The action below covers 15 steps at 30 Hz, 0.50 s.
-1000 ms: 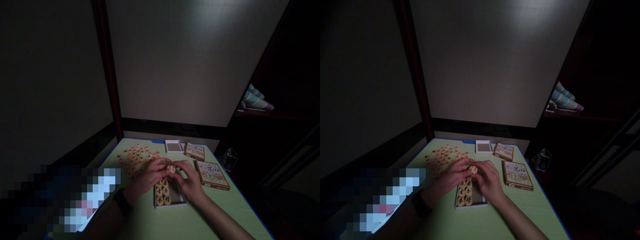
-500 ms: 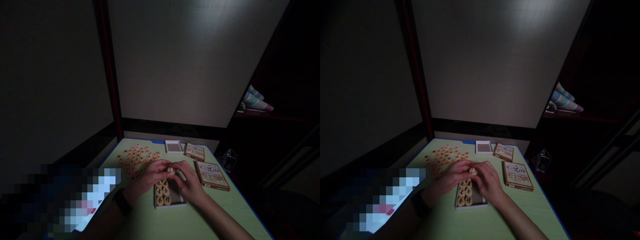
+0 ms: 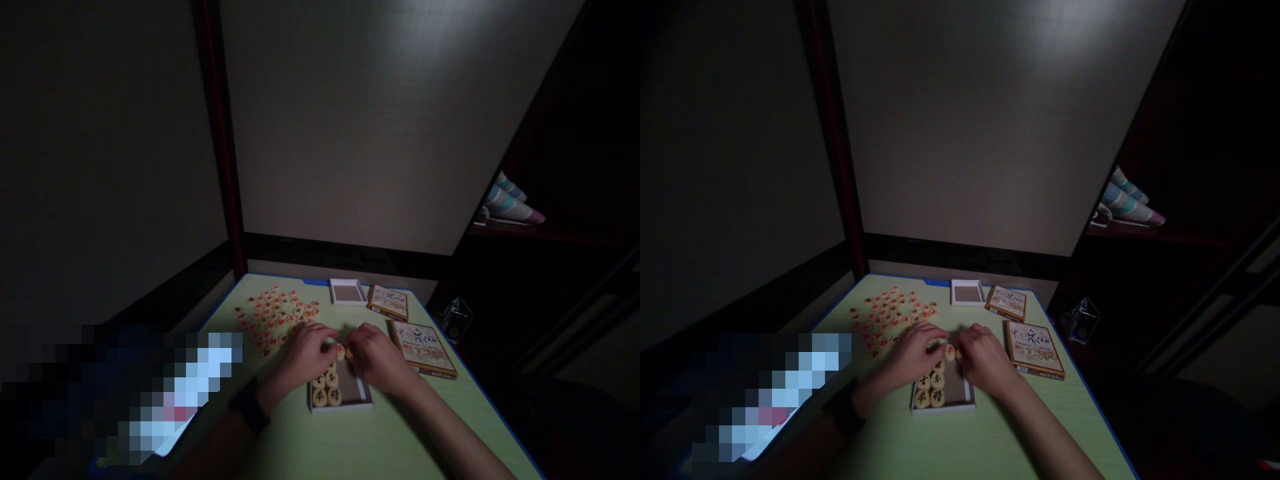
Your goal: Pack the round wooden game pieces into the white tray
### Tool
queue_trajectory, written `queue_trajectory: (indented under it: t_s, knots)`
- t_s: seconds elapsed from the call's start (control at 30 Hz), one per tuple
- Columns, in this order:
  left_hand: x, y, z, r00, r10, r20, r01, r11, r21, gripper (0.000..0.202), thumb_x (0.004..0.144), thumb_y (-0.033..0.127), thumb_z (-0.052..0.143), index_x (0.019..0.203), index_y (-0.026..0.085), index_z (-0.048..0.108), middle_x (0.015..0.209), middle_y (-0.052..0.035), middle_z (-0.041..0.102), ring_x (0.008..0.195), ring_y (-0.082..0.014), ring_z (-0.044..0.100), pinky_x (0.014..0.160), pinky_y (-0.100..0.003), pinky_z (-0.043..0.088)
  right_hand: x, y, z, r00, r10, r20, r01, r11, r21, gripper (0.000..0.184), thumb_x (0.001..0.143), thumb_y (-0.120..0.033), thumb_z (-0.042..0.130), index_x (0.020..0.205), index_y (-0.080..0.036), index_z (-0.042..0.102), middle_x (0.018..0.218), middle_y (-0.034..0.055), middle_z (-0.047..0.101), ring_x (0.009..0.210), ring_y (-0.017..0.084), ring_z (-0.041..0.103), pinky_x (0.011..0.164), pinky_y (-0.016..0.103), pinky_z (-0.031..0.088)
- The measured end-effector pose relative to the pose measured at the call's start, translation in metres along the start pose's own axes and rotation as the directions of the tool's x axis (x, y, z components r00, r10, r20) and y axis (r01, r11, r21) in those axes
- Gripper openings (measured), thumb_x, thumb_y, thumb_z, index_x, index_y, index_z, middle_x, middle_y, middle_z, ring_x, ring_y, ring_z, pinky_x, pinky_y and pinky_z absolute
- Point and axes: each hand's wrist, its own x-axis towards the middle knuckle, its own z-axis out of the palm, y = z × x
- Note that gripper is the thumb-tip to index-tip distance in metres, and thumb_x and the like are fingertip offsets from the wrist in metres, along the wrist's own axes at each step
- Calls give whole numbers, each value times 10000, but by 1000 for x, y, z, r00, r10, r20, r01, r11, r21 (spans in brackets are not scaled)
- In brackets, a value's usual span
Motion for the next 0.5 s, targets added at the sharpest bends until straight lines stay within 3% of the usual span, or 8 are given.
queue_trajectory:
  t_s: [0.13, 0.3, 0.5]
  knots:
    - [-3, 2, 0, 998, 1, 65, -5, 997, 72, 206, 782, 175, 576, 907, 220, 733, 918, -36, 734, 910, -215, 637, 880, -344, 469, 2, 0, 3, 999, 37, 21, -38, 998, 49, 202, 715, -44, 563, 853, -177, 630, 825, 52, 644, 867, 218, 571, 785, 300, 408]
    - [-3, 4, 0, 996, -10, 86, 4, 997, 71, 168, 789, 176, 567, 854, 230, 713, 873, -16, 730, 869, -200, 644, 864, -322, 465, 2, -1, 5, 994, 107, 29, -110, 986, 128, 225, 700, -12, 539, 835, -173, 621, 860, 46, 622, 798, 179, 593, 700, 256, 409]
    - [-4, 4, 1, 997, -6, 80, 0, 997, 78, 139, 775, 166, 574, 813, 222, 696, 839, -11, 723, 847, -193, 644, 837, -309, 469, 3, 6, 11, 996, 92, -13, -87, 972, 220, 226, 676, 11, 557, 795, -165, 632, 890, 60, 608, 800, 180, 603, 708, 259, 437]
